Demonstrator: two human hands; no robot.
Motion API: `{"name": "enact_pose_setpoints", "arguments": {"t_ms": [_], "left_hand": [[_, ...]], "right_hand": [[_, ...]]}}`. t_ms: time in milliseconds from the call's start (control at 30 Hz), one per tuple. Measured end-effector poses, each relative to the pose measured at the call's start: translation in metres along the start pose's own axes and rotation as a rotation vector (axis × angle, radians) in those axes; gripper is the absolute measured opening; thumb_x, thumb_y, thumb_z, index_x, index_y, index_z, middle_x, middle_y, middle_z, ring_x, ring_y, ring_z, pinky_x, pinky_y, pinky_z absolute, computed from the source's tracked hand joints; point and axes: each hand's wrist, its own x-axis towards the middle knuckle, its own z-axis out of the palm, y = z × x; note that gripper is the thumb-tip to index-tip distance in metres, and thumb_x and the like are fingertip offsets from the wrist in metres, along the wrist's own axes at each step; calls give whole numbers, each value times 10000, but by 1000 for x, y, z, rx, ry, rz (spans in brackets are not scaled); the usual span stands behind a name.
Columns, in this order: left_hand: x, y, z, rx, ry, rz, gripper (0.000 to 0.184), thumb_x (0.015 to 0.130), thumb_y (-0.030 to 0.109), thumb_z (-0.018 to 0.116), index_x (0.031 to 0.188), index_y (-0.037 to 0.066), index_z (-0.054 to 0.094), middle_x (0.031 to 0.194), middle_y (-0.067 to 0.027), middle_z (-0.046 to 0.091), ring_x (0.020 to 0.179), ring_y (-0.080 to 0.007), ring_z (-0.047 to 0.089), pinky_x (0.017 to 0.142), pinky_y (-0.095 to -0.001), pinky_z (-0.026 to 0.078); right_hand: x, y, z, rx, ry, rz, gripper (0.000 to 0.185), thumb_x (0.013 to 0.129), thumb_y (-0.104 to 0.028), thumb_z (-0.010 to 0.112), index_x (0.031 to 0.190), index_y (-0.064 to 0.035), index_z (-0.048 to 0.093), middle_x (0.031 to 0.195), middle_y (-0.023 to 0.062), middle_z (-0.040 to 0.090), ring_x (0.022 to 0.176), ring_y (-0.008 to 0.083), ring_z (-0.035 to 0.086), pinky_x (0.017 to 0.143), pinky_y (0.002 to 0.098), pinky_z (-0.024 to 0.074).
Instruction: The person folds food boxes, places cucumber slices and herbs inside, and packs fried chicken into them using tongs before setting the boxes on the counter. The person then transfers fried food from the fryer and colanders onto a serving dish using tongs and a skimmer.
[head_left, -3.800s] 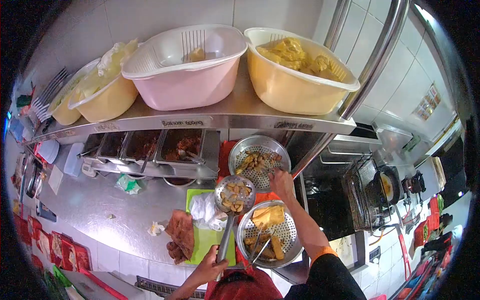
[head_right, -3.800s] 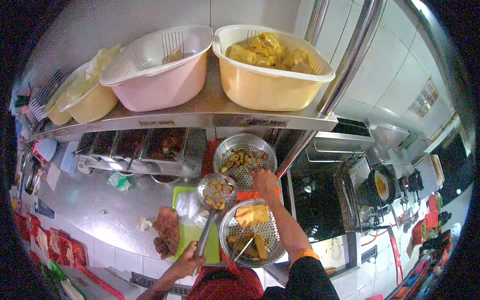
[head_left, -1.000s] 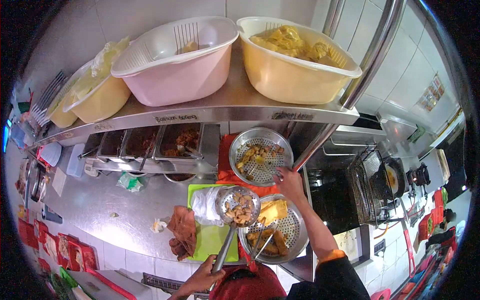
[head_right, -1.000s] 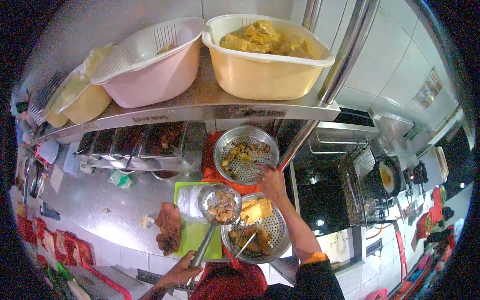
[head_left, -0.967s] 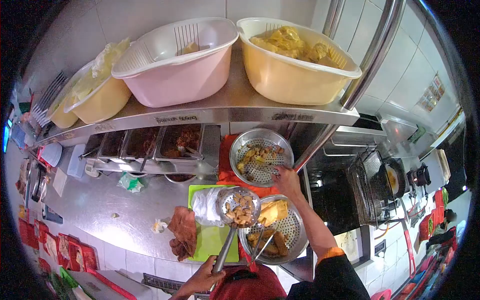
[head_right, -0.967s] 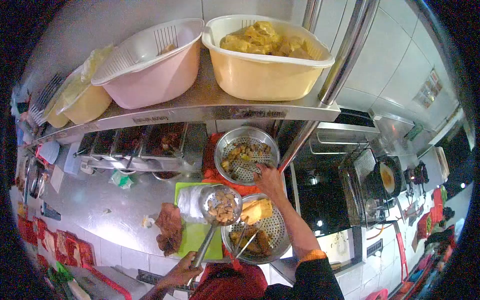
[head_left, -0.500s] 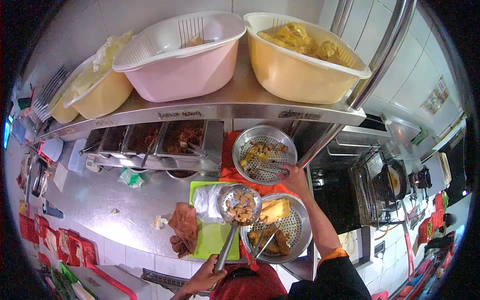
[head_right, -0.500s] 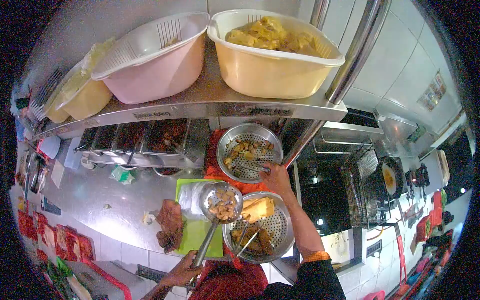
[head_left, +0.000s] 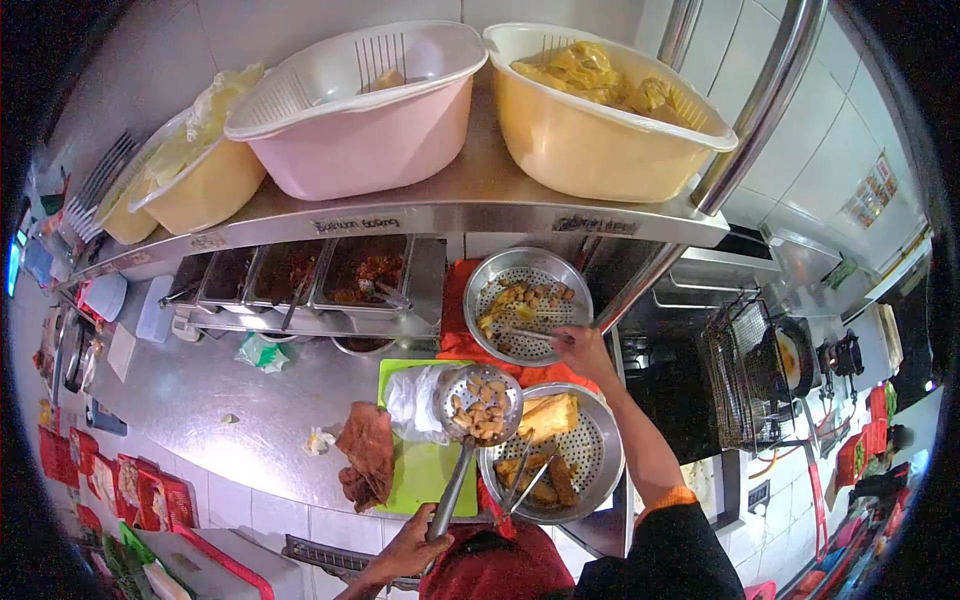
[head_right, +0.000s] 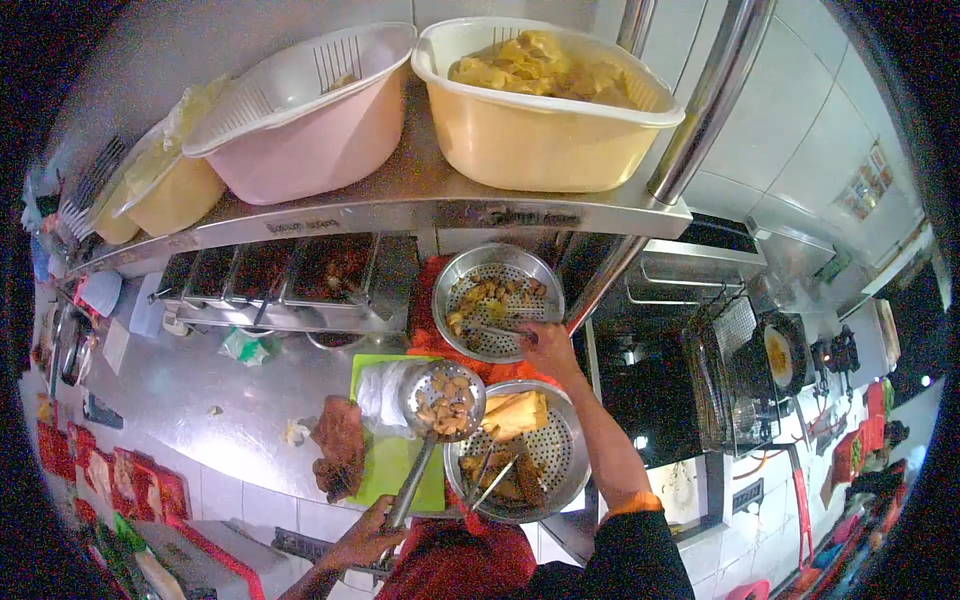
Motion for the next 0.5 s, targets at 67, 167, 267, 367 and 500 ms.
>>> {"name": "enact_pose_setpoints", "arguments": {"t_ms": [67, 167, 267, 367, 500], "left_hand": [[-2, 4, 0, -13, 13, 53, 487, 836, 200, 587, 1195, -5, 330, 743, -36, 445, 662, -128, 445, 602, -272, 398], [7, -10, 1, -13, 14, 26, 492, 830, 202, 595, 1192, 0, 329, 732, -37, 457, 659, -133, 451, 601, -277, 401], [9, -9, 0, 21, 4, 20, 497, 828, 207, 596, 1193, 3, 327, 733, -43, 466, 670, -134, 456, 611, -276, 404], [8, 0, -1, 5, -12, -73, 499, 825, 205, 593, 1196, 1, 327, 730, -44, 476, 676, -131, 460, 613, -276, 407], [5, 4, 0, -27, -2, -23, 498, 822, 196, 590, 1195, -2, 326, 723, -43, 477, 659, -127, 461, 600, -275, 408]], "right_hand": [[-11, -4, -13, 90, -196, 37, 189, 703, -93, 670, 850, 19, 631, 667, 152, 623, 613, 237, 627, 572, 316, 497], [-18, -6, -7, 172, -140, 0, 183, 714, -90, 665, 852, 24, 632, 688, 160, 627, 620, 229, 630, 582, 318, 500], [-20, -13, -1, 121, -201, 110, 184, 723, -80, 658, 873, 25, 634, 730, 170, 635, 641, 235, 635, 597, 307, 501], [-19, -14, -4, 156, -161, 52, 186, 732, -77, 657, 883, 29, 636, 756, 174, 639, 651, 198, 635, 599, 289, 497], [-23, -26, -30, 304, -122, 136, 171, 745, -138, 660, 872, -23, 656, 741, 154, 640, 690, 224, 643, 640, 324, 502]]}}
